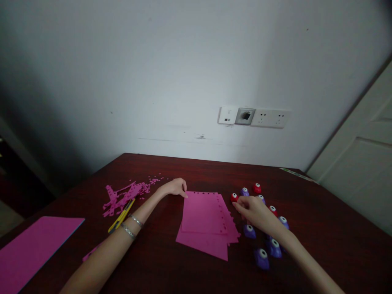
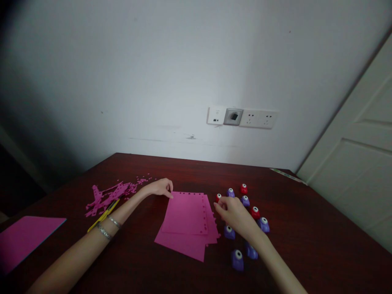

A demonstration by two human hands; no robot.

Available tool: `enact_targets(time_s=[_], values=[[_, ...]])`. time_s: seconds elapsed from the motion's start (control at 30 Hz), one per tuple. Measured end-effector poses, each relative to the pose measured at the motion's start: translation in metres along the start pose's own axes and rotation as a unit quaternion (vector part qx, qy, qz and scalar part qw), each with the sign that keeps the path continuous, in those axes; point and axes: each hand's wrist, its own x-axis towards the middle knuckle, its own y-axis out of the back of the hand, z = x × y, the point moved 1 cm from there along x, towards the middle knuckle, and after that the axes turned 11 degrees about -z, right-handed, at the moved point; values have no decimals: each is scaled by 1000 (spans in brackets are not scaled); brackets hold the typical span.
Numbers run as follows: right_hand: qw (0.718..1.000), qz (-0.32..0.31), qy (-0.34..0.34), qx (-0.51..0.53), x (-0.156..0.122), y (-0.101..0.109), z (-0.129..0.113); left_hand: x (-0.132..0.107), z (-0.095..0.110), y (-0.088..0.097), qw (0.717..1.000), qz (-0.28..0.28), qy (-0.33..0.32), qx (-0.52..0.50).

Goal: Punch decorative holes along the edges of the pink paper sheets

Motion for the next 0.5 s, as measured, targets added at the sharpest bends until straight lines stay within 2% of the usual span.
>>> enact_targets(time_s=[0.3, 0.4, 0.5], values=[[1000, 11, -3, 3, 0, 1, 4, 1, 1, 5, 997, -12, -38, -69], [1000, 20, -3, -15, -1, 4, 4, -5, 10, 15, 994, -9, -59, -95], [998, 51, 18, -33, -2, 13, -2, -18, 29, 27, 986, 3, -96, -139]])
